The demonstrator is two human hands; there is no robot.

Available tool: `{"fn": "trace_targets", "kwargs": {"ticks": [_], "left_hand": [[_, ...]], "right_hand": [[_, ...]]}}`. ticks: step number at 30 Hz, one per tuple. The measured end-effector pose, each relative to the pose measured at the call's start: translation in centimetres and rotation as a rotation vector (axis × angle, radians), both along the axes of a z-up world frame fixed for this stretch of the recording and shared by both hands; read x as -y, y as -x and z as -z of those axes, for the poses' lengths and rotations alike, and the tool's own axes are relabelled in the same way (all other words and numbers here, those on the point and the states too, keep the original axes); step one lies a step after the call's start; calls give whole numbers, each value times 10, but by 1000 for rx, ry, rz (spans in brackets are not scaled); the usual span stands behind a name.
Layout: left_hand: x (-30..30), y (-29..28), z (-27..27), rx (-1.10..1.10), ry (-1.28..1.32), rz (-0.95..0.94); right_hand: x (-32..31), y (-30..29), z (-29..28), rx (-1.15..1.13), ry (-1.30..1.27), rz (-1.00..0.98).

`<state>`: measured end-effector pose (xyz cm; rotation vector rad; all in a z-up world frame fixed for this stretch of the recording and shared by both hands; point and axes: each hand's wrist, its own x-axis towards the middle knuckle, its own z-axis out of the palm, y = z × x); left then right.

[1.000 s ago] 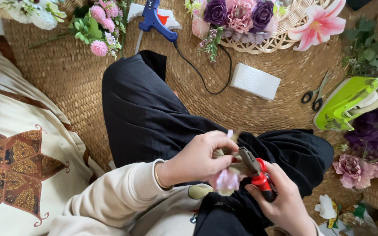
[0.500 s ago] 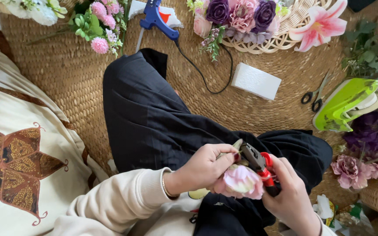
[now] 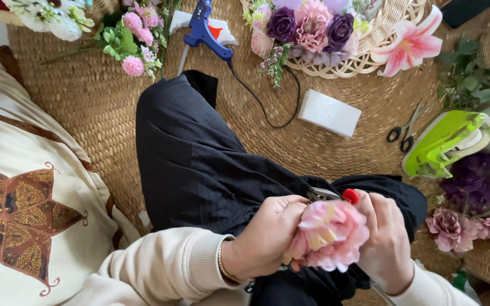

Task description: The person creates a floral arrangement on a circular wicker mirror frame. They use a hot glue gun to attach artificial flowers, trim stems with scissors and wire cutters, and press the flowers onto the frame by hand while sitting on a mat.

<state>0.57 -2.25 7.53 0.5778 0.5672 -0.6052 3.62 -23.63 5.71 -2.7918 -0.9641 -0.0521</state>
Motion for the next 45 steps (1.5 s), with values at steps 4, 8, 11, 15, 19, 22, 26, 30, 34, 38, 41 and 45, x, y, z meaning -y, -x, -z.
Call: {"fn": "trace_targets", "kwargs": {"ticks": [4, 8, 11, 15, 19, 22, 26, 30, 34, 38, 41, 45], "left_hand": [[1, -5, -5, -55, 41, -40], [-7, -13, 7, -22, 91, 21], [-28, -23, 6, 122, 122, 52], [-19, -9, 69, 300, 588, -164], [-58, -2, -2, 1139, -922, 247], [-47, -4, 3, 1113, -593, 18], [-32, -1, 10, 895, -359, -172], [-35, -17, -5, 690, -134, -106], [-37, -10, 16, 710, -224, -48], [-38, -1, 19, 509, -192, -65], [-38, 0, 14, 689, -201, -89], [-34, 2, 10, 834, -282, -118]], "right_hand": [[-1, -8, 0, 41, 27, -46], [-11, -23, -17, 49, 113, -181], [-12, -31, -42, -208, 89, -101], [-14, -32, -58, -532, 68, 136], [-7, -26, -49, -514, 128, 138], [-8, -26, -54, -670, 115, 167], [-7, -30, -52, -819, 43, 133], [-17, -30, -48, -884, 122, 127], [-15, -28, -37, -791, 197, 148], [-17, -24, -40, -714, 140, 153], [-15, -23, -41, -671, 117, 143], [-15, -21, -41, -662, 90, 170]]}}
